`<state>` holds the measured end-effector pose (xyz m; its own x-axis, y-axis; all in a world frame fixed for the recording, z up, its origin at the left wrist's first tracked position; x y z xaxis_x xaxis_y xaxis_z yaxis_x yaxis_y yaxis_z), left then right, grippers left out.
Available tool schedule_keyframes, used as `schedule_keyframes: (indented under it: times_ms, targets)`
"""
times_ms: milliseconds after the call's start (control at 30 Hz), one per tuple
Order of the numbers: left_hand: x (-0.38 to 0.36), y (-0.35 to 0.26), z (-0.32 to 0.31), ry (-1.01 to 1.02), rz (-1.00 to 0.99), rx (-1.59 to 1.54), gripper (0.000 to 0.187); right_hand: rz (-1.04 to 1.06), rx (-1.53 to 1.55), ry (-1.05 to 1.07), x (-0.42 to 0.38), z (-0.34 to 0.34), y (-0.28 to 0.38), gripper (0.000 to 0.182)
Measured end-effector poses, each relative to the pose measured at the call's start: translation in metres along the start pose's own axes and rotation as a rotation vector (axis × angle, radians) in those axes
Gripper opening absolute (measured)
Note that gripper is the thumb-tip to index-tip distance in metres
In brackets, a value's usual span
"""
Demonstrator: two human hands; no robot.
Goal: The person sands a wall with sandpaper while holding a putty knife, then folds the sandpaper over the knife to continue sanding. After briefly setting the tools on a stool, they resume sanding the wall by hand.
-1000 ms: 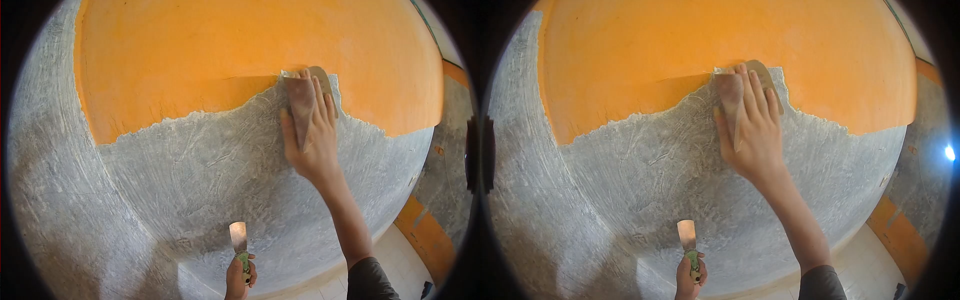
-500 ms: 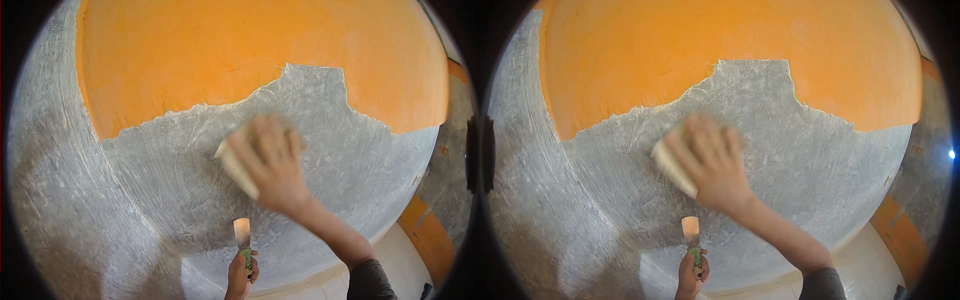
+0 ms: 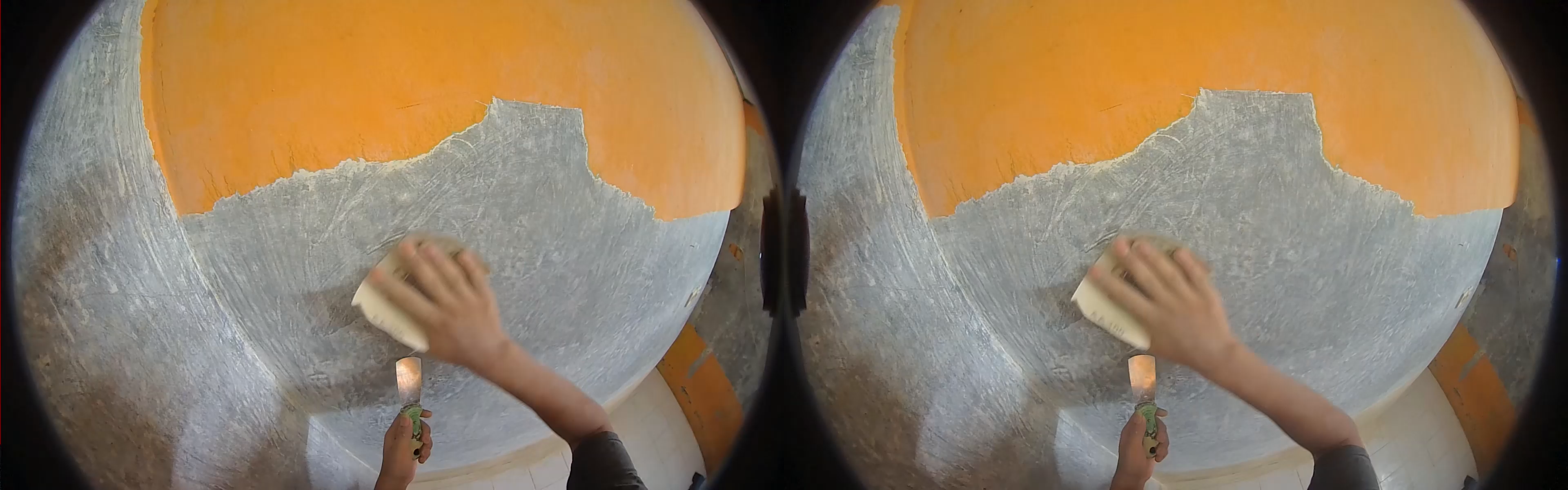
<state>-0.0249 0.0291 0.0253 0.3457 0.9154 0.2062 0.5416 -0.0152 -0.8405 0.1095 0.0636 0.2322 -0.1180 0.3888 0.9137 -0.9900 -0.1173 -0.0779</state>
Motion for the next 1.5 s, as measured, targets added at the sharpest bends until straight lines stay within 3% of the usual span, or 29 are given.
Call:
schedule_keyframes:
  times_ms: [100, 167, 300, 433, 500, 600, 633, 700, 767, 833, 867, 967, 1000, 1033, 1100, 1200, 1267, 1367, 1433, 1500]
  targets:
    - [0.000, 0.002, 0.005, -0.022, 0.005, 0.018, 0.054, -0.093, -0.064, -0.126, 0.034, 0.029, -0.031, 0.066]
    - [0.001, 0.002, 0.006, -0.017, 0.021, 0.009, 0.054, -0.279, -0.174, -0.343, 0.043, 0.037, -0.046, 0.066]
    - [0.001, 0.007, 0.008, -0.013, 0.031, 0.000, 0.053, -0.086, -0.050, 0.093, -0.039, -0.008, -0.013, 0.067]
    - [0.003, 0.009, 0.013, 0.012, 0.042, -0.021, 0.052, -0.114, -0.032, 0.149, -0.046, 0.004, -0.045, 0.068]
    - [0.003, 0.012, 0.017, 0.011, 0.047, -0.018, 0.053, -0.441, -0.135, -0.228, -0.023, 0.030, -0.077, 0.068]
    - [0.001, 0.014, 0.017, 0.002, 0.047, -0.018, 0.053, -0.461, -0.151, -0.241, -0.044, 0.016, -0.077, 0.066]
    - [0.001, 0.018, 0.017, 0.009, 0.055, -0.024, 0.053, -0.488, -0.145, -0.083, -0.066, 0.002, -0.059, 0.065]
    - [0.000, 0.025, 0.024, -0.005, 0.077, -0.066, 0.056, -0.271, -0.097, 0.233, -0.135, -0.036, -0.029, 0.060]
    - [0.000, 0.026, 0.027, 0.000, 0.073, -0.043, 0.057, -0.267, 0.063, 0.344, -0.159, -0.040, -0.038, 0.054]
    - [0.002, 0.024, 0.026, -0.003, 0.077, -0.003, 0.051, -0.472, -0.165, 0.042, -0.130, -0.021, -0.065, 0.054]
    - [0.002, 0.024, 0.026, -0.006, 0.081, 0.003, 0.051, -0.568, -0.121, -0.097, -0.112, -0.008, -0.082, 0.056]
    - [0.001, 0.025, 0.025, -0.015, 0.092, -0.028, 0.058, -0.702, 0.005, -0.249, -0.093, 0.007, -0.103, 0.060]
    - [0.002, 0.026, 0.023, -0.010, 0.080, -0.038, 0.056, -0.591, -0.178, -0.203, -0.104, -0.011, -0.096, 0.061]
    - [0.003, 0.027, 0.023, -0.005, 0.071, -0.046, 0.055, -0.616, -0.155, -0.008, -0.121, -0.020, -0.068, 0.062]
    - [0.005, 0.031, 0.025, 0.002, 0.053, -0.034, 0.054, -0.322, -0.037, 0.309, -0.165, -0.037, -0.029, 0.061]
    - [0.005, 0.025, 0.022, 0.003, 0.002, 0.011, 0.052, -0.273, 0.002, 0.403, -0.183, -0.050, -0.052, 0.061]
    - [0.005, 0.017, 0.018, -0.005, -0.015, 0.051, 0.051, -0.578, -0.155, -0.017, -0.143, -0.020, -0.083, 0.063]
    - [0.009, 0.010, 0.010, 0.017, -0.056, 0.079, 0.052, -0.691, -0.081, -0.163, -0.122, -0.010, -0.095, 0.067]
    - [0.012, 0.006, 0.005, 0.051, -0.095, 0.064, 0.054, -0.516, -0.151, 0.101, -0.146, -0.035, -0.058, 0.075]
    - [0.013, -0.002, -0.004, 0.062, -0.134, 0.072, 0.055, -0.350, 0.010, 0.419, -0.173, -0.045, -0.028, 0.074]
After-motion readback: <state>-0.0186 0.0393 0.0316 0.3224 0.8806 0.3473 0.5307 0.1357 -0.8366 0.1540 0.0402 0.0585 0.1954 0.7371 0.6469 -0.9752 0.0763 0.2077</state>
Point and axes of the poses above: each hand's wrist, its own x-axis towards the middle knuckle, its own z-axis out of the back of the hand, y = z × x, the point moved 3 cm from there along x, towards the middle knuckle, and after that the axes turned 13 degrees about -z, right-handed, at the moved point
